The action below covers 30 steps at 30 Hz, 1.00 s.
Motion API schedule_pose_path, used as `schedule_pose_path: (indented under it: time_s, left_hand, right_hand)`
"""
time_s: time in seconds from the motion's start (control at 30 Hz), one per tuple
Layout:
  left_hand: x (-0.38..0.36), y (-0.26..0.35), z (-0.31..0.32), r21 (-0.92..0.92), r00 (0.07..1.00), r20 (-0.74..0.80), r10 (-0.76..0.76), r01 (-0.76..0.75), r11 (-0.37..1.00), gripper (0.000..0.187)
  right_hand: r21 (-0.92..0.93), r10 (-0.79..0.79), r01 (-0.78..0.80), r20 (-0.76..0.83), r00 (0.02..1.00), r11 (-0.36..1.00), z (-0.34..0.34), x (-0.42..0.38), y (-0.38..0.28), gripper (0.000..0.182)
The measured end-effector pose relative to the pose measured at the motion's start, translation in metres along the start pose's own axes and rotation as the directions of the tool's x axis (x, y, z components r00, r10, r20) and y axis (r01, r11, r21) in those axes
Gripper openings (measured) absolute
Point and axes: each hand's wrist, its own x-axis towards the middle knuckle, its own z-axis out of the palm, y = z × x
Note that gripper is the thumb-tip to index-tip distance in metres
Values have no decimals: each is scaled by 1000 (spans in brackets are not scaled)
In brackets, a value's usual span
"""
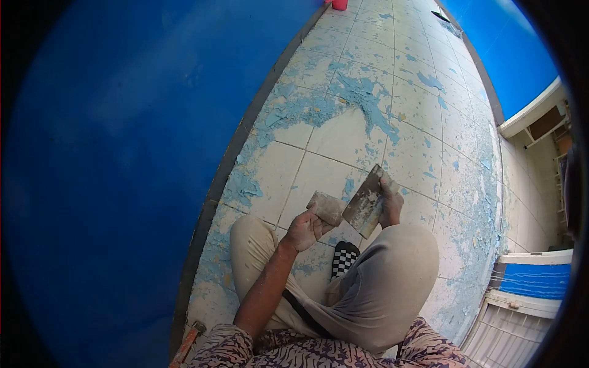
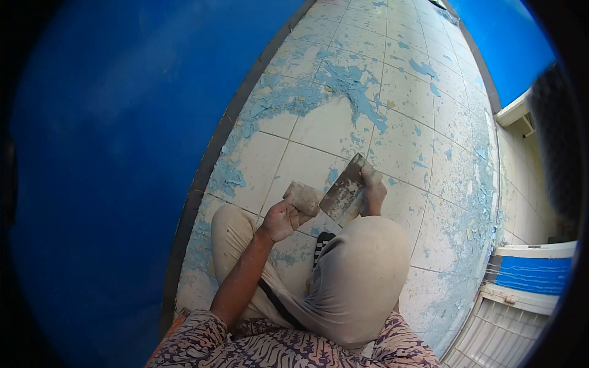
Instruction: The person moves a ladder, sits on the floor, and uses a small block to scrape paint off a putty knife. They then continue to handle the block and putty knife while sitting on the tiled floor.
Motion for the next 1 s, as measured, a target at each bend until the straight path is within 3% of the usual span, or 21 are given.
schedule_pose_path:
  time_s: [0.03, 0.13, 0.27, 0.3, 0.37, 0.43, 0.5, 0.7, 0.8, 0.87, 0.9, 0.97, 1.0]
  left_hand:
    - [2, -1, 1, 4, 999, -34, 38, -38, 999, 53]
    - [5, 1, 0, 4, 991, -94, 92, -92, 996, 52]
    - [8, 4, 2, 38, 986, -140, 91, -87, 996, 50]
    - [9, 3, 0, 40, 986, -138, 89, -84, 996, 50]
    - [10, 0, -7, 73, 989, -98, 110, -103, 992, 48]
    - [8, 0, -14, 59, 990, -90, 111, -106, 993, 45]
    - [7, 0, -20, 41, 991, -77, 111, -109, 993, 43]
    - [5, 6, -12, 86, 965, -177, 193, -181, 980, 38]
    - [8, -1, -29, -6, 990, -69, 124, -125, 992, 38]
    - [10, -4, -38, 17, 983, 152, 103, -107, 994, 40]
    - [9, -4, -35, 14, 983, 154, 102, -106, 994, 40]
    - [5, -4, -24, 50, 994, -45, 96, -94, 994, 43]
    - [6, -3, -21, 48, 995, -41, 89, -87, 995, 43]
  right_hand:
    - [-1, -1, 1, 1, 1000, 1000, -4, 1, -8, 31]
    - [121, 284, -332, 300, 911, 936, -14, -6, -36, 33]
    - [199, 370, -494, 449, 813, 846, -4, -25, -34, 40]
    - [202, 367, -493, 449, 815, 846, -1, -28, -28, 40]
    - [12, 361, -407, 440, 822, 913, 11, -35, -18, 41]
    - [-11, 360, -389, 408, 839, 921, 24, -45, -7, 46]
    - [-145, 299, -263, 365, 882, 954, 39, -62, -5, 56]
    - [-278, 244, -132, 418, 875, 951, 57, -85, 5, 63]
    - [-276, 272, -190, 299, 914, 942, 53, -71, 9, 56]
    - [-176, 213, -176, 222, 952, 969, 46, -52, 11, 53]
    - [-179, 211, -173, 220, 952, 969, 43, -50, 15, 53]
    - [-202, 56, -20, 173, 983, 979, 39, -52, 24, 48]
    - [-292, 62, 22, 273, 960, 956, 41, -62, 21, 51]
